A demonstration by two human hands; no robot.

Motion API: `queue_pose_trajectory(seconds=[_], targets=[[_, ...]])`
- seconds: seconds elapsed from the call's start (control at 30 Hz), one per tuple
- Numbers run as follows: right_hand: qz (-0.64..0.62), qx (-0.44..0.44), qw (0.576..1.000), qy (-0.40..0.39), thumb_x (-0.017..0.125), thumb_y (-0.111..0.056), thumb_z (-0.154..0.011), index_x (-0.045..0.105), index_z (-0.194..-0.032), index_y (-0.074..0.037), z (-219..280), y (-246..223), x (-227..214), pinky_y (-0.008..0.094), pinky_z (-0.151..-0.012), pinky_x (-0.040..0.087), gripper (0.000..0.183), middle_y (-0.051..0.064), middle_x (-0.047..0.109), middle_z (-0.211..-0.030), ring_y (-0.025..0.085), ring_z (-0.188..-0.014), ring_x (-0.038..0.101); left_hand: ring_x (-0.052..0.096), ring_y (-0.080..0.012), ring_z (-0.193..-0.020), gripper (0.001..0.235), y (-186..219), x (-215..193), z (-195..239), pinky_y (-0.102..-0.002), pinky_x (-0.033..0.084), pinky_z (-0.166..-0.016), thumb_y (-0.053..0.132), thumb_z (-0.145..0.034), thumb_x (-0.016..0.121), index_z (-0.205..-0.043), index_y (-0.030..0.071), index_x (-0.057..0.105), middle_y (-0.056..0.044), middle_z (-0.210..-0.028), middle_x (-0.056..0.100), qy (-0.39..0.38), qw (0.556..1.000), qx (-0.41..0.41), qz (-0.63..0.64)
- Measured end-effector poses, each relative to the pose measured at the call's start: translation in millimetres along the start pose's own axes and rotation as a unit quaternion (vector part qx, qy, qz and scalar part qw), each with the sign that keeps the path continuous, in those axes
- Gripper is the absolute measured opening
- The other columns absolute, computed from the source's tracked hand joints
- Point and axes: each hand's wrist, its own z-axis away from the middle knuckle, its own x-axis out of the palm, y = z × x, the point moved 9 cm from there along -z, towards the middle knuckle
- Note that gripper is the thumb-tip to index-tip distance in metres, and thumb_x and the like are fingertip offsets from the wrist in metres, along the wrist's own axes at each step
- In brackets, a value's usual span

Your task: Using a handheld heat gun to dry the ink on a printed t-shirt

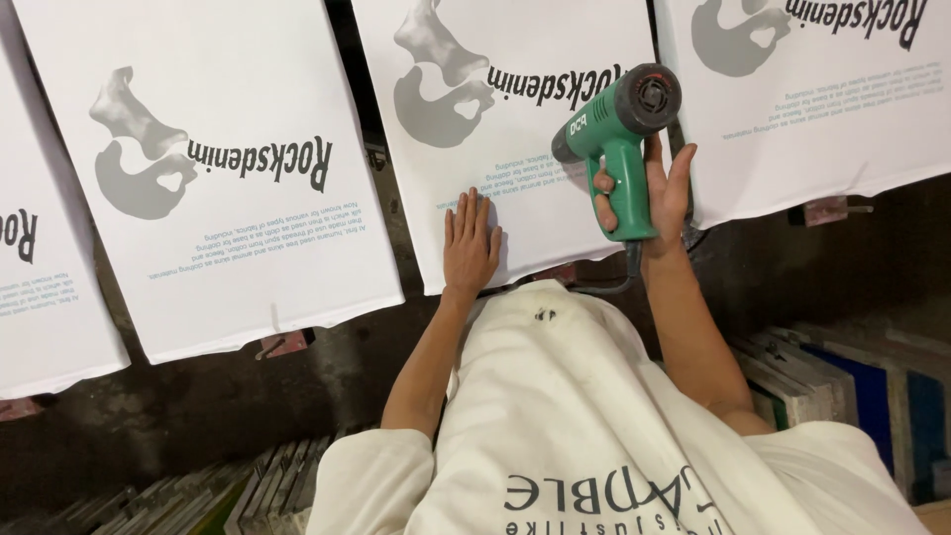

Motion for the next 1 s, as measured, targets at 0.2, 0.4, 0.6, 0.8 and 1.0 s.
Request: queue_pose_trajectory(seconds=[0.2,0.4,0.6,0.8,1.0], targets=[[-0.024,0.015,0.999,-0.019,0.035,-0.078,-0.087,0.035,-0.154,-0.028,-8,1,1,0.034,-0.039,0.054,0.083,0.011,0.055,-0.097,0.028,-0.082,0.061,0.019,-0.0247,-0.156,0.055,1,1,-1,-0.046,0.007,-0.128,0.042,-0.107,0.044,-0.154,0.013,0.039,-0.01,-0.167,0.025,-0.009,1.0,-0.009,-0.007],[-0.01,0.036,0.998,-0.047,0.032,-0.081,-0.086,0.036,-0.153,-0.029,-9,2,-3,0.032,-0.038,0.053,0.085,0.012,0.052,-0.09,0.028,-0.069,0.059,0.02,-0.0244,-0.156,0.064,4,-4,-2,-0.047,0.007,-0.127,0.052,-0.103,0.047,-0.153,0.014,0.041,-0.01,-0.167,0.027,0.001,1.0,-0.003,0.002],[-0.023,0.043,0.997,-0.057,0.034,-0.08,-0.088,0.036,-0.154,-0.029,-6,-5,-8,0.035,-0.041,0.055,0.083,0.014,0.053,-0.092,0.029,-0.076,0.061,0.024,-0.0249,-0.154,0.066,3,-4,-2,-0.046,0.011,-0.127,0.056,-0.101,0.048,-0.152,0.014,0.043,-0.01,-0.165,0.03,0.019,1.0,-0.004,-0.012],[-0.018,0.068,0.995,-0.077,0.033,-0.083,-0.085,0.036,-0.154,-0.032,7,-1,-22,0.034,-0.04,0.054,0.085,0.015,0.054,-0.089,0.028,-0.069,0.059,0.025,-0.0261,-0.154,0.066,6,-7,-3,-0.045,0.013,-0.127,0.056,-0.101,0.046,-0.151,0.012,0.044,-0.011,-0.165,0.031,0.022,0.999,-0.001,-0.027],[-0.002,0.076,0.994,-0.079,0.031,-0.085,-0.084,0.03,-0.157,-0.032,18,1,-27,0.034,-0.042,0.054,0.089,0.016,0.052,-0.086,0.027,-0.056,0.056,0.022,-0.026,-0.155,0.068,3,-4,-4,-0.046,0.011,-0.128,0.057,-0.101,0.045,-0.152,0.012,0.043,-0.011,-0.166,0.029,-0.001,1.0,-0.012,-0.026]])
